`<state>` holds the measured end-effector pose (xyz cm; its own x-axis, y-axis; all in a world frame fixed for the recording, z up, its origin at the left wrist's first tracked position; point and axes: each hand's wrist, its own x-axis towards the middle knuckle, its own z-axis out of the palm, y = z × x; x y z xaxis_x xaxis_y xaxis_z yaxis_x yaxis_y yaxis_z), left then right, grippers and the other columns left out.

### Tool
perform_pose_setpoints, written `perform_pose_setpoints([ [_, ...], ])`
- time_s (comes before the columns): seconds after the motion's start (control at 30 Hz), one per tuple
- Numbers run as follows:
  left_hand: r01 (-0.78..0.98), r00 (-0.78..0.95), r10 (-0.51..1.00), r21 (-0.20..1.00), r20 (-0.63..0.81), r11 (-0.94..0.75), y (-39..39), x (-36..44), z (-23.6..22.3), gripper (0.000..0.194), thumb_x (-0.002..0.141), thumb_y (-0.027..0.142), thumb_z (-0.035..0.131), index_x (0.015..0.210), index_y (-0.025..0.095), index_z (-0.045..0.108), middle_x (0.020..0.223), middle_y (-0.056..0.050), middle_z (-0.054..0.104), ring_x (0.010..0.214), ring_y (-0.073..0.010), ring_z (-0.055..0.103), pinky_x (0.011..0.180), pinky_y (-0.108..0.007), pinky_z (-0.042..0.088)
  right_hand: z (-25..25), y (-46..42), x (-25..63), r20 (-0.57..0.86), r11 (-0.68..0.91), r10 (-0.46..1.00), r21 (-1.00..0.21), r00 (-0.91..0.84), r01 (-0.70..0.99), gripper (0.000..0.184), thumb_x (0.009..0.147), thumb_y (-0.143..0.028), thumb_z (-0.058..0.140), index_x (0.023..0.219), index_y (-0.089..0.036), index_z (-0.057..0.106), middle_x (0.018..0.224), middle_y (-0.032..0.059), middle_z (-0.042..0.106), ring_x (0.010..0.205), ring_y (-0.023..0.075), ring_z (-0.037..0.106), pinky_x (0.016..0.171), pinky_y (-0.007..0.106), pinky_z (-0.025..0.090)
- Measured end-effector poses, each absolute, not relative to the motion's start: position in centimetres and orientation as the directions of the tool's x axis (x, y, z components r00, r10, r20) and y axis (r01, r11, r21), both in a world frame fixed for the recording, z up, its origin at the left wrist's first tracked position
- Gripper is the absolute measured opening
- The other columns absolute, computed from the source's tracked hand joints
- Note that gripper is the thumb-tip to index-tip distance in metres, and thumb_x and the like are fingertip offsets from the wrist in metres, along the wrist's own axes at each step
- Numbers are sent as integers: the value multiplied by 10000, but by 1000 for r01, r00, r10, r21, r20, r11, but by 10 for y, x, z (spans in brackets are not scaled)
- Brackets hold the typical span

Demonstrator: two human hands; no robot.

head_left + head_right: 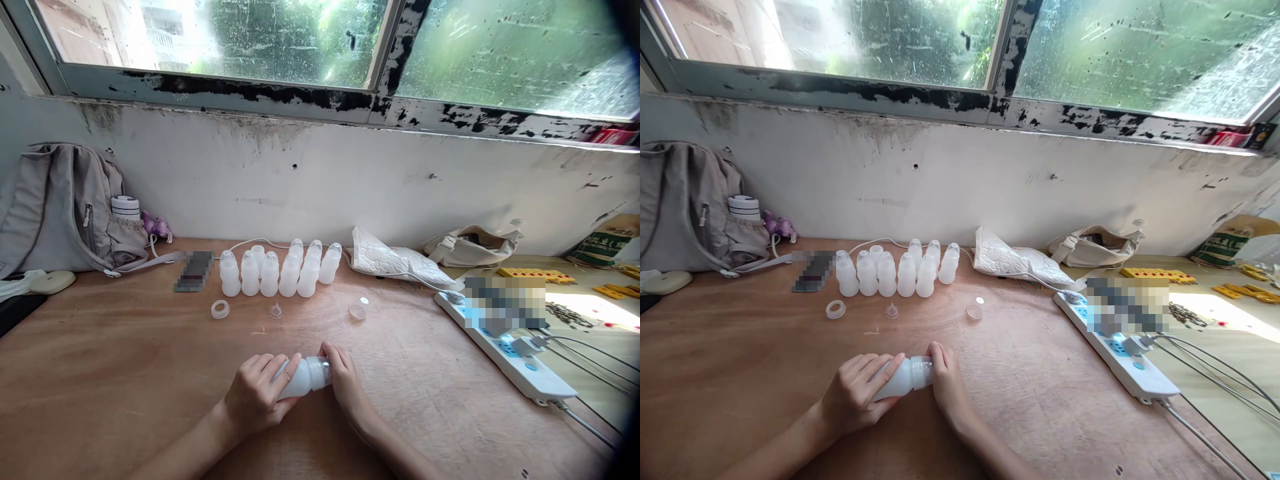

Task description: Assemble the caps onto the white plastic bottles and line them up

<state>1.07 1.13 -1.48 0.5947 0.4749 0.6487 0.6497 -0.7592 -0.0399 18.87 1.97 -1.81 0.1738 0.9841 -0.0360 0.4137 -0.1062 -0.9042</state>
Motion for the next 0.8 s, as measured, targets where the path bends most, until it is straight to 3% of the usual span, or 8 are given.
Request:
perform_pose_setpoints([
  [0.17,641,603,515,14,609,-767,17,7,-22,447,777,353,508,1156,117,488,863,-103,653,684,-214,595,575,-329,480,-18,24,189,13,-23,996,-922,90,387,367,827,-370,285,532,-213,438,568,14,490,583,167,468,542,268,382],
  [0.37,748,422,730,248,538,-615,27,7,-29,525,753,386,551,1209,154,430,946,-96,624,828,-239,584,717,-372,482,-12,36,197,-85,-47,989,-955,-118,294,398,831,-511,332,660,-186,487,450,-47,431,361,100,393,366,225,304],
  [0.5,710,413,761,347,501,-613,30,2,-27,606,735,408,578,1253,184,358,1064,-100,567,953,-243,536,803,-383,457,-10,38,202,0,54,979,-964,-202,261,344,785,-495,455,816,-167,557,588,-19,509,483,112,489,387,206,366],
  [0.6,665,371,744,400,555,-630,32,-3,-23,613,757,407,552,1267,167,310,1162,-126,493,1067,-244,468,876,-391,419,-1,42,205,77,114,981,-972,-179,205,366,763,-475,493,911,-152,582,716,28,565,629,148,541,453,230,436],
  [0.8,624,146,756,533,638,-571,43,-18,-20,313,866,254,367,1168,175,396,1124,-106,503,1071,-206,464,891,-386,405,58,61,217,356,352,934,-902,-30,251,332,754,-413,538,982,-176,584,777,35,585,598,131,518,543,278,472],
])
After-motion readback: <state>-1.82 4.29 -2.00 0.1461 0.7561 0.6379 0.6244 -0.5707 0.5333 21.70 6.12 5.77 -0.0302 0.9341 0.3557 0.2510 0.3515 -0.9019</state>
